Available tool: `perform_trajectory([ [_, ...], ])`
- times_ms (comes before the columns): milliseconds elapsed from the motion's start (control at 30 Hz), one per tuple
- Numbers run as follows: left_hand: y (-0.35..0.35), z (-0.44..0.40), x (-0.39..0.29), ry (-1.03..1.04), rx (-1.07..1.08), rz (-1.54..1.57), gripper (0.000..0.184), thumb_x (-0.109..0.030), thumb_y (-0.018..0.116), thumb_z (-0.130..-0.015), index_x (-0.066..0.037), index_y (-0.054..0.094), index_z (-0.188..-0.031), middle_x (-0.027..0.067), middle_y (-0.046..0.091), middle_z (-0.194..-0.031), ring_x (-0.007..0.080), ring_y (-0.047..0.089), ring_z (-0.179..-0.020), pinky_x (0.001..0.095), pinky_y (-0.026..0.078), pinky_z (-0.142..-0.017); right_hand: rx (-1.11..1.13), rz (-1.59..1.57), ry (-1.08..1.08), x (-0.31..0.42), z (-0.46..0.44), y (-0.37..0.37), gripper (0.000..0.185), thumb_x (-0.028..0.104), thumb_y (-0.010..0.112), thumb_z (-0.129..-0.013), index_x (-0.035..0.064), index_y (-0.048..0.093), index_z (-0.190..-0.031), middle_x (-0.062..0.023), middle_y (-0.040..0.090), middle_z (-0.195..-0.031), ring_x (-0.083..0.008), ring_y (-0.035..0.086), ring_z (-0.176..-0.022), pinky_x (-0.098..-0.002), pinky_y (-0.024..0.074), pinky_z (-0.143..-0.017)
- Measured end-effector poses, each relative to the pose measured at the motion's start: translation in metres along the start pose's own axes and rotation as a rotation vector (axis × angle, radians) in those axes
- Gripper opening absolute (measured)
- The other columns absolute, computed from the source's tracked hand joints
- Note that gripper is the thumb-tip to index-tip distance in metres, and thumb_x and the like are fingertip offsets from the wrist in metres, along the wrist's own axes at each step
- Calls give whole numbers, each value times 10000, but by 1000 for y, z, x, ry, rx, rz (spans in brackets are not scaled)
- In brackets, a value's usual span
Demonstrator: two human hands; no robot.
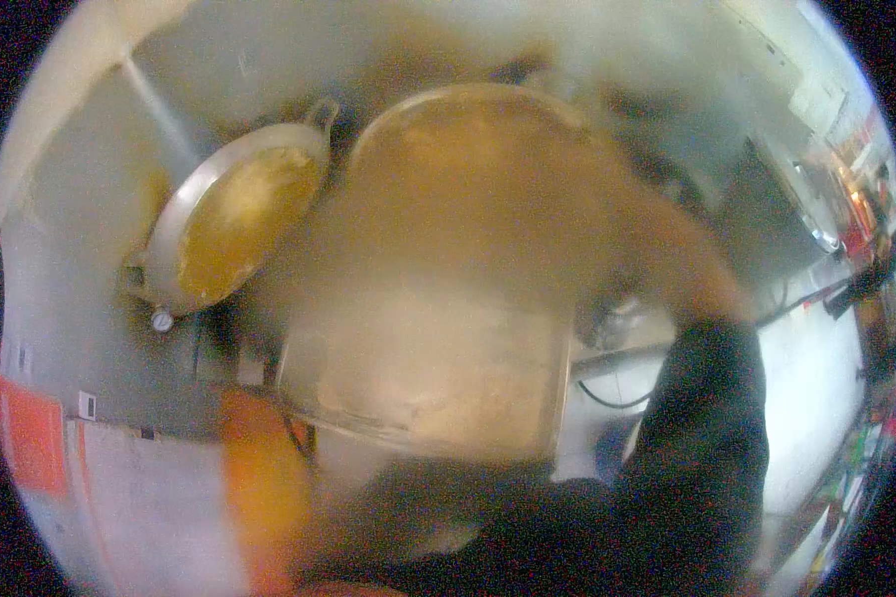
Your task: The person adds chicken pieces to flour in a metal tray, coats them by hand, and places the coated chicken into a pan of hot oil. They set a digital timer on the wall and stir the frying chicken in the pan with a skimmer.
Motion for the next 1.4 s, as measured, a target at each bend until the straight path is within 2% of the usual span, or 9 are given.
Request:
perform_trajectory([
  [267,4,3,9,-17,12,1,434,-398,678,-918,26,666,-827,154,637,-632,298,608,-579,466,495,-634,-115,138,-353,34,7,-16,247,258,612,-863,68,763,-910,-169,731,-869,-350,710,-789,-449,568,-729],
  [367,2,1,4,-15,15,-6,433,-399,678,-918,26,668,-832,157,642,-637,301,611,-584,466,498,-638,102,-431,473,23,48,-57,227,224,601,-876,90,751,-982,-152,734,-881,-354,708,-777,-462,564,-704],
  [533,-5,1,-6,-11,6,-3,431,-399,677,-919,25,673,-840,162,650,-646,307,618,-592,464,502,-644,30,46,-126,-7,-3,2,242,247,601,-867,166,742,-1045,-141,727,-886,-369,693,-753,-466,553,-691],
  [733,-10,2,-14,-19,-48,29,429,-400,676,-921,24,678,-849,168,659,-656,313,625,-601,463,507,-653,-32,81,-113,-2,36,-29,193,203,607,-839,132,728,-972,-148,708,-833,-358,697,-770,-466,556,-697],
  [933,5,1,-56,596,12,-472,490,-360,550,-978,24,616,-682,223,589,-606,332,595,-572,497,462,-633,34,14,-16,-27,69,-39,186,208,622,-797,108,717,-922,-163,690,-780,-363,688,-663,-444,563,-622],
  [1067,3,-12,-35,314,89,-257,500,-363,541,-982,25,613,-674,223,587,-604,335,589,-569,498,455,-631,-44,231,-150,-39,85,-31,188,225,625,-803,87,713,-895,-172,689,-778,-353,665,-619,-426,554,-595],
  [1167,1,-15,-37,236,115,-203,508,-365,534,-985,25,610,-668,224,585,-602,337,584,-566,499,450,-630,69,-529,382,-63,123,-41,193,234,629,-810,57,702,-834,-174,687,-777,-346,641,-633,-430,545,-631],
  [1267,1,-18,-41,202,135,-184,516,-367,527,-988,25,607,-662,224,583,-600,339,579,-564,500,445,-629,-205,-160,101,-59,127,-57,209,225,611,-824,43,713,-824,-182,683,-777,-352,611,-637,-426,542,-666],
  [1400,2,-22,-42,178,157,-162,526,-369,517,-993,25,603,-655,225,581,-598,341,573,-561,501,439,-628,-264,-435,320,-76,144,-68,239,235,617,-842,23,727,-836,-211,685,-805,-381,643,-683,-449,543,-712],
])
Point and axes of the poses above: each hand's wrist, its own z-axis away from the middle knuckle, its own y-axis out of the palm, x = y × z, the point moved 10 cm from there along -z, towards the middle knuckle
